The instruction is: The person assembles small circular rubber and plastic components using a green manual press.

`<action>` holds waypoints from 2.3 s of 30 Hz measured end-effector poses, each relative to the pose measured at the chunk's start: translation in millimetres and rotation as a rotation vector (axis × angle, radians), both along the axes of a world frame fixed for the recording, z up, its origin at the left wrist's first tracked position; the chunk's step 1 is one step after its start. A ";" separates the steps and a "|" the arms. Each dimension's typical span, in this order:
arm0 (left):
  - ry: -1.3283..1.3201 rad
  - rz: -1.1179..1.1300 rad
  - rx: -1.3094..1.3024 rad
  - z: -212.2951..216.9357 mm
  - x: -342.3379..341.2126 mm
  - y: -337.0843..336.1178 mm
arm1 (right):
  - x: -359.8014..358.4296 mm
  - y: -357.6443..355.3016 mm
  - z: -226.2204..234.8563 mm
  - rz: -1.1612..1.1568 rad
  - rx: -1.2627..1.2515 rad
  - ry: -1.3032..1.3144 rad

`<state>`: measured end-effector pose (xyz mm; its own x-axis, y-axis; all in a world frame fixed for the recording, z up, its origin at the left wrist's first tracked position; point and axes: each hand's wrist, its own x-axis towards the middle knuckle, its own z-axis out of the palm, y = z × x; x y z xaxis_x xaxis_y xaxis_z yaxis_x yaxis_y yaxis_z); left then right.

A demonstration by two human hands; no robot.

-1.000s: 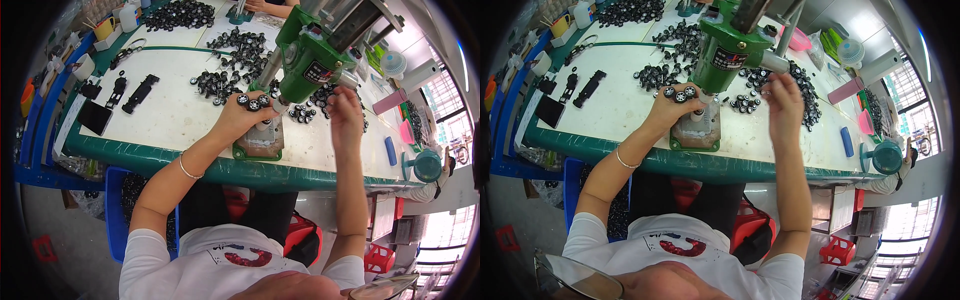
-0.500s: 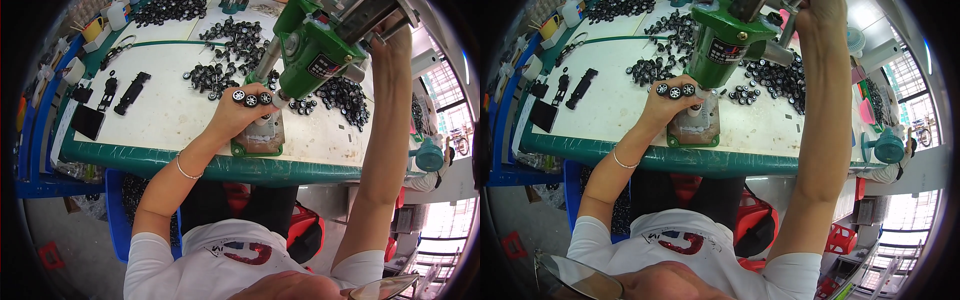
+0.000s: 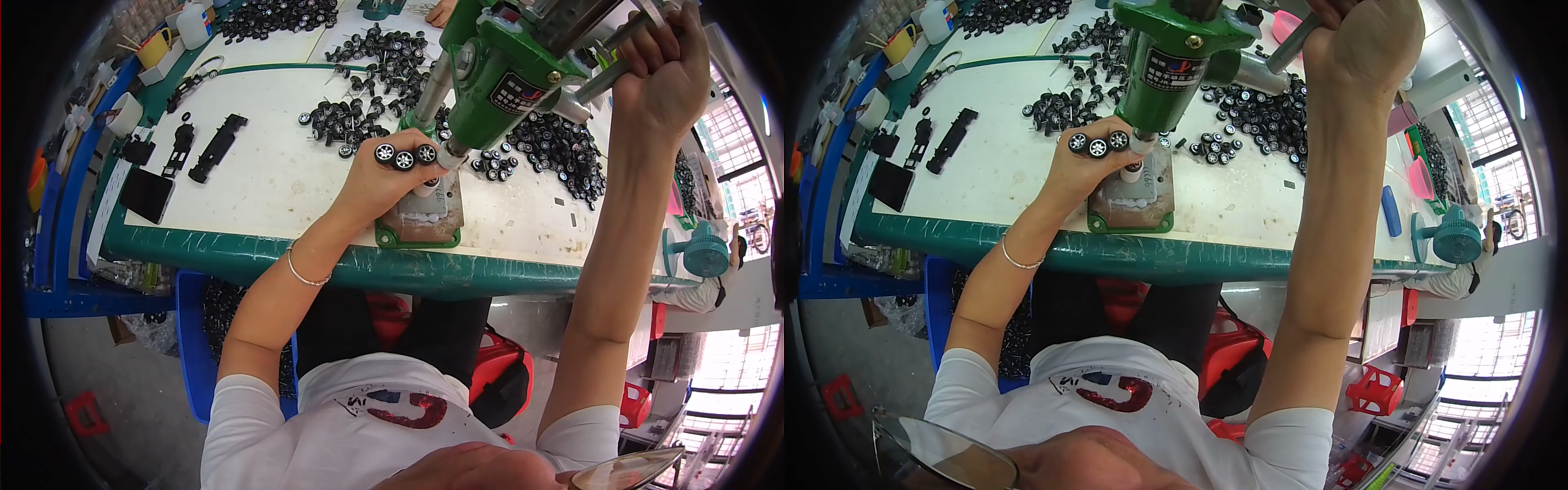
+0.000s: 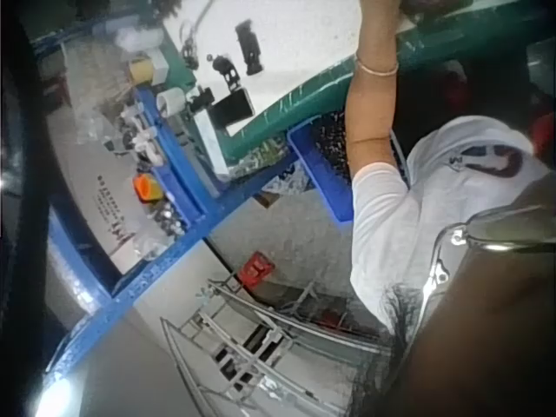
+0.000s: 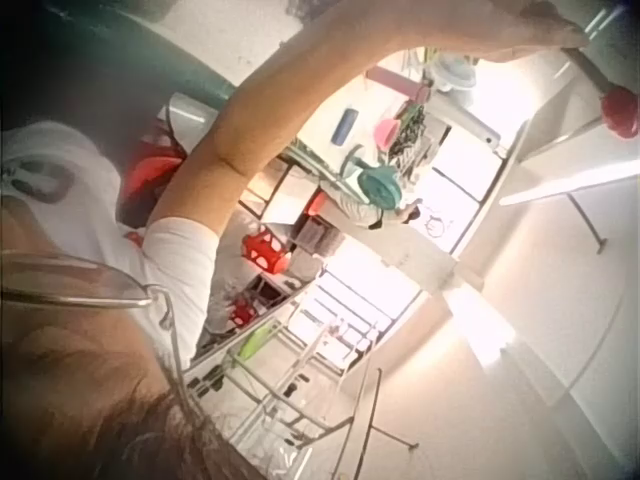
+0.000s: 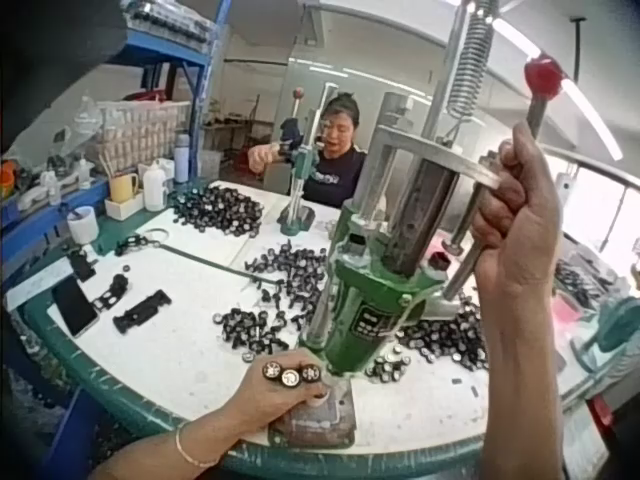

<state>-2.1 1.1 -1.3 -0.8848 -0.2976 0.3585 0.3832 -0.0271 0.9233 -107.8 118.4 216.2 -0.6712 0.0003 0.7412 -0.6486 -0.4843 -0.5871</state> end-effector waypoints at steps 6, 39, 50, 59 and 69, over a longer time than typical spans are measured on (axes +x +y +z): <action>-0.016 0.009 -0.013 1.9 -1.2 2.6 | -5.3 25.5 -5.5 0.260 0.020 0.158; -0.223 0.493 -0.639 -20.2 39.5 -60.7 | -45.2 14.5 -48.4 0.226 0.148 -0.288; -0.296 0.599 -1.117 -23.3 36.4 -76.8 | -52.3 105.4 -184.4 0.075 0.863 -0.386; -0.232 0.407 -0.370 -3.2 48.4 -38.4 | -27.1 106.7 -227.3 -0.217 1.323 0.054; -0.405 -0.112 0.461 -16.2 57.8 -49.4 | -26.4 87.6 -228.8 -0.189 1.109 0.042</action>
<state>55.7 -48.2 -17.5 -0.9585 -0.2393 -0.1552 -0.0231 -0.4772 0.8785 -134.1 206.0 -12.7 -0.7047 -0.5740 0.4171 -0.6858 0.4000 -0.6080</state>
